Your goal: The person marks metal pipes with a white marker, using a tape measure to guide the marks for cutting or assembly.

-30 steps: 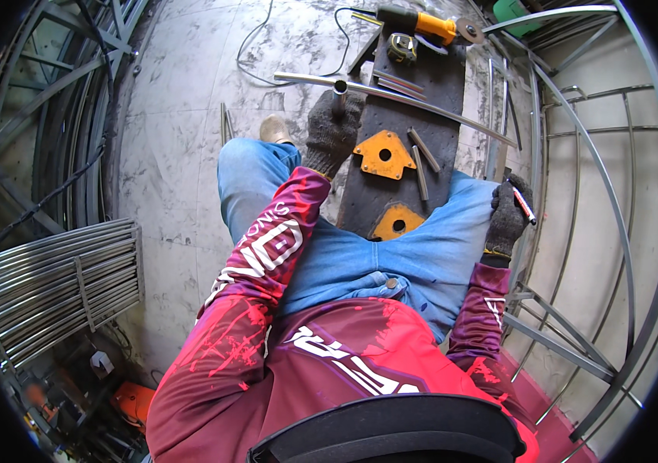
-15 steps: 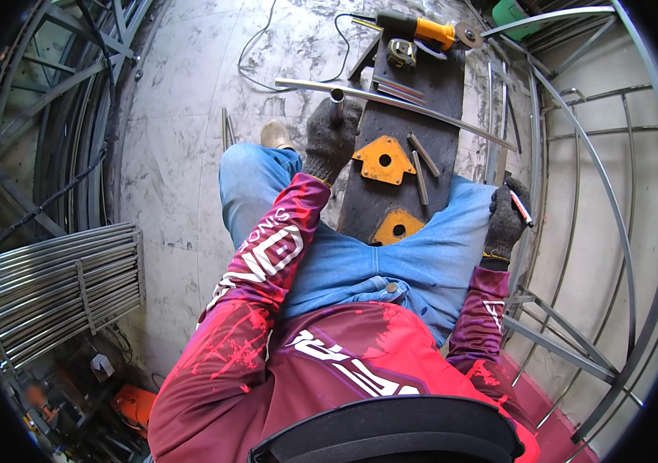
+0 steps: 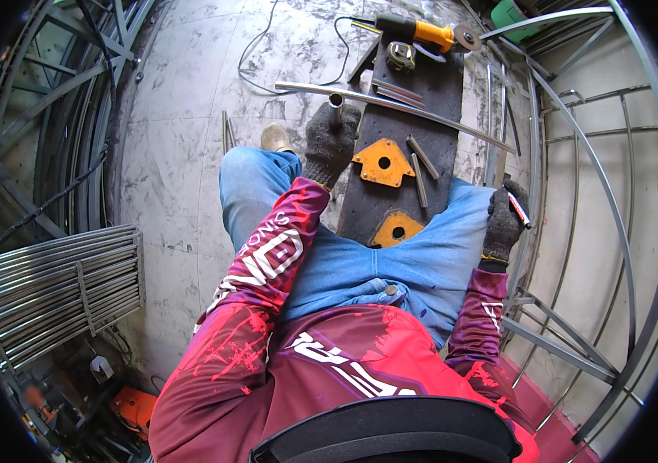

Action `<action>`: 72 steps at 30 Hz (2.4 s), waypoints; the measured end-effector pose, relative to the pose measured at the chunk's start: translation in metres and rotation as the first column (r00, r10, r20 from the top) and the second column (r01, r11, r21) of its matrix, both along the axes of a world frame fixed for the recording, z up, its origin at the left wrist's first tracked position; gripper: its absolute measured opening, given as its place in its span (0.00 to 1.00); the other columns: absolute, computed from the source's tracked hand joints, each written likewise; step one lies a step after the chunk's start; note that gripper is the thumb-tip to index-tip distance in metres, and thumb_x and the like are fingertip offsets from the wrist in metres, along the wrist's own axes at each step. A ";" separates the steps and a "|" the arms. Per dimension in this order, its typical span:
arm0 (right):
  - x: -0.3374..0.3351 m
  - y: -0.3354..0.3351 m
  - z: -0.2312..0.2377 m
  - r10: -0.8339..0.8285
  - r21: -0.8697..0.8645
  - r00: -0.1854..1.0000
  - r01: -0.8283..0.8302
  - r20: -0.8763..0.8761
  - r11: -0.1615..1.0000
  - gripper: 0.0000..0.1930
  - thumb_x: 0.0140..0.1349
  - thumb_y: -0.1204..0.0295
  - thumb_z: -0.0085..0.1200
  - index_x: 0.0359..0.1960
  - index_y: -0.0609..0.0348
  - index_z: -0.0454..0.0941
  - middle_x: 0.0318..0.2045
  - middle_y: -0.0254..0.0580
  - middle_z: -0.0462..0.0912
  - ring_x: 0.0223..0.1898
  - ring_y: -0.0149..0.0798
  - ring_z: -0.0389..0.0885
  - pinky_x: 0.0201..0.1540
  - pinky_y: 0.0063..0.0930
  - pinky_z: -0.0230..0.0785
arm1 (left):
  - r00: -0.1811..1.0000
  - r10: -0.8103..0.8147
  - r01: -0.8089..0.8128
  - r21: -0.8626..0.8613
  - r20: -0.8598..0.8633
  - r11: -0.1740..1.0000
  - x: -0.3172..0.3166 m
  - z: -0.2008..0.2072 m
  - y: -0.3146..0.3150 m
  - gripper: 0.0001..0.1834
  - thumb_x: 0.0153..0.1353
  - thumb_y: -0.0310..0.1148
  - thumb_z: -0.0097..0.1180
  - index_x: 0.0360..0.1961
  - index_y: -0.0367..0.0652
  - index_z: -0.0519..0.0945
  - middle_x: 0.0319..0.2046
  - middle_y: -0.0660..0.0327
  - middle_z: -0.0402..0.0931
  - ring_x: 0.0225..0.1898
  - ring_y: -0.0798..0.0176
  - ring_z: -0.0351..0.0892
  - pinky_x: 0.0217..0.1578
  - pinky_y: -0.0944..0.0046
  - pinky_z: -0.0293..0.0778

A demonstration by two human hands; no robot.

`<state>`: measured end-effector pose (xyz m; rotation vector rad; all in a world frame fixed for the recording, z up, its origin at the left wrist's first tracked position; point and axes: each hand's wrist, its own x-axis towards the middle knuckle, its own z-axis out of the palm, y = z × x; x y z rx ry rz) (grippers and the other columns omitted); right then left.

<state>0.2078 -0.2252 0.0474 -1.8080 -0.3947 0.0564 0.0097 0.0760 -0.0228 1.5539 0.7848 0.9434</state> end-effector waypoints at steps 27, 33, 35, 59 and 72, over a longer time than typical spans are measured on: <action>-0.001 0.003 -0.004 0.005 -0.024 1.000 -0.004 0.030 1.000 0.09 0.62 0.80 0.56 0.44 0.63 0.80 0.27 0.33 0.79 0.21 0.25 0.73 0.25 0.22 0.67 | 1.000 0.007 -0.007 0.016 -0.003 1.000 -0.002 -0.004 0.001 0.15 0.67 0.38 0.59 0.39 0.34 0.80 0.30 0.60 0.79 0.28 0.67 0.81 0.29 0.65 0.81; -0.001 0.002 -0.007 0.025 -0.059 0.997 -0.021 0.078 0.998 0.08 0.63 0.79 0.58 0.43 0.62 0.80 0.29 0.33 0.80 0.22 0.25 0.73 0.26 0.22 0.68 | 1.000 -0.004 0.004 0.008 0.005 1.000 -0.003 0.001 -0.001 0.15 0.67 0.39 0.59 0.38 0.34 0.80 0.29 0.59 0.79 0.27 0.66 0.81 0.29 0.65 0.80; -0.001 0.002 -0.008 0.029 -0.069 0.994 -0.022 0.108 0.997 0.08 0.63 0.79 0.58 0.43 0.62 0.80 0.30 0.33 0.80 0.22 0.25 0.73 0.27 0.22 0.68 | 1.000 0.001 -0.001 0.027 -0.001 1.000 -0.003 0.002 -0.001 0.15 0.68 0.40 0.59 0.38 0.34 0.80 0.29 0.59 0.79 0.26 0.66 0.81 0.29 0.64 0.80; -0.010 0.008 -0.002 0.040 -0.180 0.972 0.003 0.232 0.984 0.08 0.63 0.80 0.56 0.43 0.64 0.82 0.35 0.39 0.83 0.36 0.34 0.81 0.43 0.27 0.74 | 1.000 0.002 -0.002 0.078 0.006 0.997 -0.006 -0.002 -0.002 0.15 0.68 0.40 0.59 0.38 0.35 0.80 0.25 0.61 0.77 0.25 0.68 0.79 0.27 0.65 0.78; -0.170 0.117 0.066 0.534 0.265 0.833 -0.553 0.146 0.790 0.12 0.59 0.87 0.58 0.43 0.63 0.74 0.37 0.42 0.80 0.38 0.35 0.82 0.43 0.28 0.77 | 1.000 -0.013 0.012 0.235 0.000 0.972 -0.036 0.038 -0.057 0.06 0.64 0.31 0.57 0.34 0.39 0.80 0.31 0.51 0.78 0.33 0.48 0.80 0.34 0.56 0.74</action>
